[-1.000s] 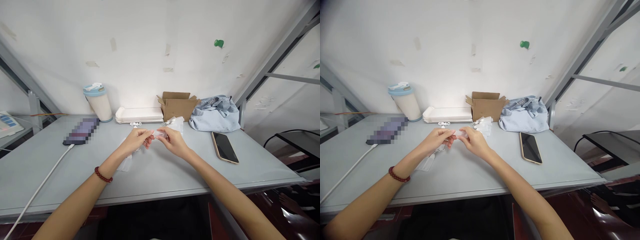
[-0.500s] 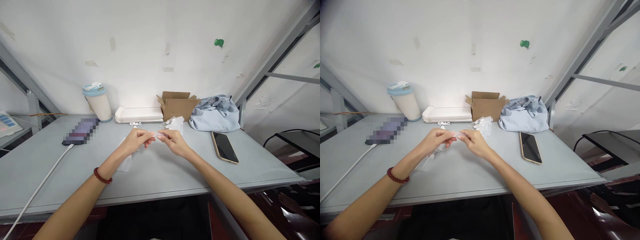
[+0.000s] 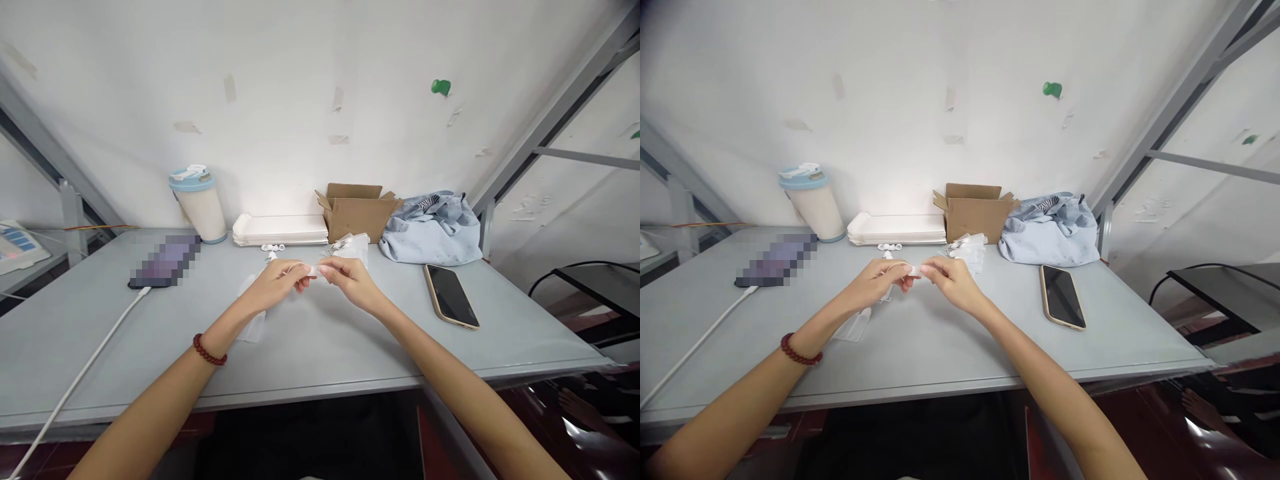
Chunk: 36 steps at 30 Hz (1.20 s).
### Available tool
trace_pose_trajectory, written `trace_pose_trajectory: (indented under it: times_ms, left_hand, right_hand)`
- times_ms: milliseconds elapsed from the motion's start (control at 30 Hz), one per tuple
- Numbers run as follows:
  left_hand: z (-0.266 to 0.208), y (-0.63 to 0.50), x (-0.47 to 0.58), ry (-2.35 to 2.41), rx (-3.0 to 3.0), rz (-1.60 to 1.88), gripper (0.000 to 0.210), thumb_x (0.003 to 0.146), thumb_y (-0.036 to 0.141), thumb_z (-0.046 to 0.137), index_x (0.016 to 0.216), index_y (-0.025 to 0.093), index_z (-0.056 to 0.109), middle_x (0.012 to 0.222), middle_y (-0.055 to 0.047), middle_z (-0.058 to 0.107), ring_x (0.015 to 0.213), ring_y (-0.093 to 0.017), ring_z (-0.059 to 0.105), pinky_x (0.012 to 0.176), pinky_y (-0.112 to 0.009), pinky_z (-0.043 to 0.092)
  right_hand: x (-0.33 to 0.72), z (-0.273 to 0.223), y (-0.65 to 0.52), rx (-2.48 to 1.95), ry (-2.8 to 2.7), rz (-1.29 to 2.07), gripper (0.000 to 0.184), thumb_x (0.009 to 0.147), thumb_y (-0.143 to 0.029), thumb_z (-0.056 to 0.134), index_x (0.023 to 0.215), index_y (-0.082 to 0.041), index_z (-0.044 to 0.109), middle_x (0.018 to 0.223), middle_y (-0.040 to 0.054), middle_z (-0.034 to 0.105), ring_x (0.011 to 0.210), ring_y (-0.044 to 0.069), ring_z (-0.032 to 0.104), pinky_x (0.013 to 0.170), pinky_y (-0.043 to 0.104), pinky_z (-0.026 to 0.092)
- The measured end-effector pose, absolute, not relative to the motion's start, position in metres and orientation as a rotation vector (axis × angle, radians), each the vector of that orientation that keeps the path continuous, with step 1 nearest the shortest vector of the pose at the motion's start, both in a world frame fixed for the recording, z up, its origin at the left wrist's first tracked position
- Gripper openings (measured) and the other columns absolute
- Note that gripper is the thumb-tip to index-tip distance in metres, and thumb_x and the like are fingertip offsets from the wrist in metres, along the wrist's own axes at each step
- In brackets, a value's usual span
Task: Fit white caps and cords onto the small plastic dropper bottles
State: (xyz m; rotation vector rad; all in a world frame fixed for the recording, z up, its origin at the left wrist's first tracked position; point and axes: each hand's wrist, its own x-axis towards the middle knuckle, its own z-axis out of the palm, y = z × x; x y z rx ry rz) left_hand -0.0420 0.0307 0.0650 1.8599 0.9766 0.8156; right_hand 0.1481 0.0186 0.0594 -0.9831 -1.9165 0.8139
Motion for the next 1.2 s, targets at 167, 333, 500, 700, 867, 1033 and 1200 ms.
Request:
trace_pose_trajectory:
  times_ms: [167, 333, 500, 700, 867, 1033, 1200]
  left_hand:
    - [0.062, 0.034, -0.045, 0.958, 1.716, 0.712, 0.044, 0.087, 0.051, 0.046, 0.063, 0.016, 0.057, 0.066, -0.002, 0.057, 0.058, -0.014, 0.056, 0.06, -0.027, 0.047]
    - [0.062, 0.034, -0.046, 0.929, 1.656, 0.714, 0.045, 0.084, 0.056, 0.051, 0.065, 0.016, 0.059, 0.059, 0.001, 0.05, 0.054, -0.013, 0.052, 0.056, -0.026, 0.046]
    - [0.066, 0.03, -0.042, 0.998, 1.783, 0.801, 0.046, 0.085, 0.055, 0.049, 0.061, 0.017, 0.057, 0.057, 0.001, 0.052, 0.057, -0.014, 0.055, 0.061, -0.026, 0.043]
    - [0.067, 0.022, -0.036, 1.098, 2.027, 0.882, 0.046, 0.09, 0.046, 0.043, 0.054, 0.019, 0.05, 0.057, -0.001, 0.056, 0.077, -0.02, 0.062, 0.065, -0.025, 0.041]
    - [0.061, 0.022, -0.032, 1.127, 2.31, 0.99, 0.037, 0.092, 0.037, 0.042, 0.06, 0.019, 0.046, 0.06, 0.001, 0.051, 0.058, -0.014, 0.047, 0.057, -0.025, 0.033]
    - [0.053, 0.023, -0.031, 1.1, 2.498, 1.083, 0.032, 0.093, 0.034, 0.041, 0.065, 0.019, 0.044, 0.062, 0.001, 0.048, 0.056, -0.013, 0.041, 0.057, -0.025, 0.033]
    - [0.052, 0.027, -0.034, 1.077, 2.526, 1.056, 0.03, 0.092, 0.035, 0.044, 0.069, 0.018, 0.052, 0.064, 0.0, 0.054, 0.058, -0.013, 0.047, 0.057, -0.025, 0.035]
  right_hand:
    - [0.145, 0.051, 0.018, -0.937, -2.011, 0.491, 0.028, 0.091, -0.038, 0.048, 0.099, -0.018, 0.065, 0.084, 0.007, 0.067, 0.068, 0.016, 0.055, 0.06, 0.027, 0.043]
    - [0.145, 0.048, 0.019, -0.969, -1.929, 0.447, 0.029, 0.089, -0.042, 0.052, 0.097, -0.017, 0.065, 0.075, 0.0047, 0.064, 0.061, 0.014, 0.051, 0.058, 0.027, 0.043]
    - [0.145, 0.055, 0.017, -1.003, -1.862, 0.639, 0.031, 0.088, -0.043, 0.052, 0.093, -0.016, 0.066, 0.067, 0.0012, 0.059, 0.057, 0.012, 0.046, 0.057, 0.026, 0.038]
    - [0.146, 0.059, 0.02, -1.002, -1.662, 1.031, 0.035, 0.081, -0.05, 0.056, 0.079, -0.016, 0.061, 0.059, -0.0035, 0.041, 0.05, 0.008, 0.031, 0.046, 0.024, 0.024]
    - [0.145, 0.06, 0.023, -0.941, -1.431, 1.373, 0.045, 0.072, -0.055, 0.066, 0.058, -0.018, 0.044, 0.053, -0.0074, 0.026, 0.045, 0.006, 0.019, 0.044, 0.024, 0.013]
    - [0.145, 0.063, 0.021, -1.002, -1.292, 1.559, 0.053, 0.07, -0.052, 0.07, 0.054, -0.02, 0.031, 0.051, -0.0102, 0.019, 0.043, 0.003, 0.012, 0.043, 0.023, 0.009]
    - [0.146, 0.065, 0.022, -1.023, -1.29, 1.552, 0.05, 0.068, -0.052, 0.071, 0.055, -0.019, 0.035, 0.049, -0.0103, 0.023, 0.041, 0.003, 0.016, 0.042, 0.022, 0.013]
